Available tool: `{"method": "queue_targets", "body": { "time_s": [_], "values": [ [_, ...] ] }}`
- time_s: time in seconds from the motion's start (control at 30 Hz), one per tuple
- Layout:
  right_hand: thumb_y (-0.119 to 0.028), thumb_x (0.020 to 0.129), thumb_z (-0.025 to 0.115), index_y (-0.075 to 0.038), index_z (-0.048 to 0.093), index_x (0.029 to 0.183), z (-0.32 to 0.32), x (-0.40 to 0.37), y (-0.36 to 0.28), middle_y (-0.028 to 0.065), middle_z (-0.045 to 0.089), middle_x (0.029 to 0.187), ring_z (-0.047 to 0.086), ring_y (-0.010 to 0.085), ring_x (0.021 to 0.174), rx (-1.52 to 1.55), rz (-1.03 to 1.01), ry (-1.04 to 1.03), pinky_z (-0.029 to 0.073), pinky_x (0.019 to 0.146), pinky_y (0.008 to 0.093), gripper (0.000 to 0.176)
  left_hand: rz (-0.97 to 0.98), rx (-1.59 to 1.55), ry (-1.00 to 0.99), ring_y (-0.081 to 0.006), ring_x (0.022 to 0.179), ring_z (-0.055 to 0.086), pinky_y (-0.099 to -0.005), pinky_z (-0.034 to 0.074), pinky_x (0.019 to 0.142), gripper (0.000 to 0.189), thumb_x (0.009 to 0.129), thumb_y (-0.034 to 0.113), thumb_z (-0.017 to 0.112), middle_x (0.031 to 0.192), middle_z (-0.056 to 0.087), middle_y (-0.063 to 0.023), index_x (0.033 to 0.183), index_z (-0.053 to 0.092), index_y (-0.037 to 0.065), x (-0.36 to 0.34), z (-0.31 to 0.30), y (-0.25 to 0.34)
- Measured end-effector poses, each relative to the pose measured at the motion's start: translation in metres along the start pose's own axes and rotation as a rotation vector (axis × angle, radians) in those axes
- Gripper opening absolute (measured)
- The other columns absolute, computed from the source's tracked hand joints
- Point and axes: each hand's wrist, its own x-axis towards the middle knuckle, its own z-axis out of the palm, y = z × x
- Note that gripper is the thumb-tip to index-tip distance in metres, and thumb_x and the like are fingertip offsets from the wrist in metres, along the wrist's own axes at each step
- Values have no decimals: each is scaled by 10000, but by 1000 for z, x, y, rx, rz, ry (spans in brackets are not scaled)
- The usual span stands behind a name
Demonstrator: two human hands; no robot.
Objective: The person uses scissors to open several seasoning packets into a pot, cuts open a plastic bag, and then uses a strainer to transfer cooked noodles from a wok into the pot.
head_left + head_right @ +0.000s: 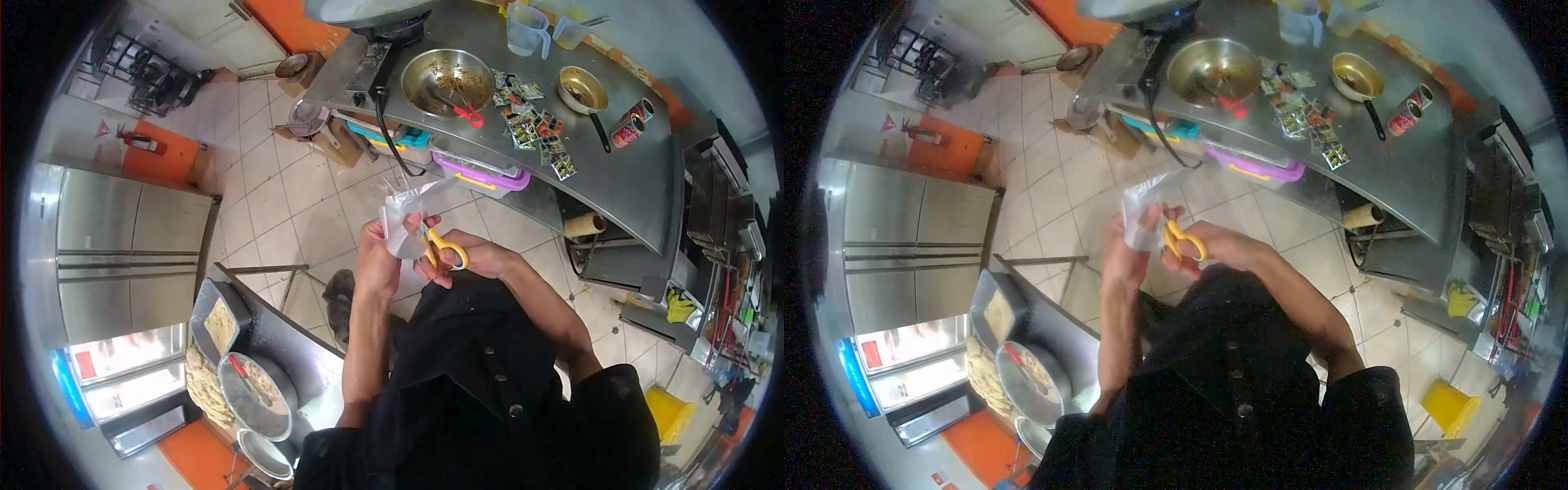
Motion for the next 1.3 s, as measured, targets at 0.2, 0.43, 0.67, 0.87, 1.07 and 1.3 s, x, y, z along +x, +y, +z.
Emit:
{"method": "queue_targets", "body": {
  "time_s": [0.2,0.43,0.67,0.87,1.07,1.3],
  "values": [
    [-579,883,627,-39,605,895,-5,0,2,73,572,886,524,136,698,-53,-5,-37,429,671,277,541,121,-10,58,-194,922,682,-338,525,797,229,893,151,701,1013,718,-132,1046,694,-20,14,-14,-1],
    [-403,897,684,-26,603,907,-5,-21,-9,28,551,915,504,94,779,-189,73,111,416,698,247,385,248,384,394,-117,838,632,-271,476,740,265,888,147,689,959,709,-68,1097,699,-15,16,-49,13],
    [-283,810,780,-9,637,809,19,-17,-34,61,540,769,516,170,623,-912,-105,414,398,564,322,309,268,855,588,-88,716,621,-249,490,627,199,823,-23,649,845,701,-43,1007,723,-22,23,-38,-3],
    [-455,793,749,-23,697,854,-5,-18,-23,147,636,847,633,337,806,-1109,99,532,469,710,437,439,234,521,313,-123,813,659,-286,539,755,247,848,-24,622,910,701,-67,1084,694,-32,17,-19,-13],
    [-475,758,744,-52,612,756,-2,-27,-26,132,623,842,628,372,811,-1249,53,676,466,692,463,443,95,-105,5,-180,995,662,-389,519,962,273,913,0,520,1116,672,-105,1152,647,-35,6,-21,-7],
    [-398,742,732,-17,654,848,20,-26,-33,130,600,921,635,342,807,-1425,96,775,481,728,463,403,30,-36,137,-255,1075,645,-400,502,1013,155,935,83,596,1122,670,-109,1044,650,-14,12,-25,-31]
  ]
}}
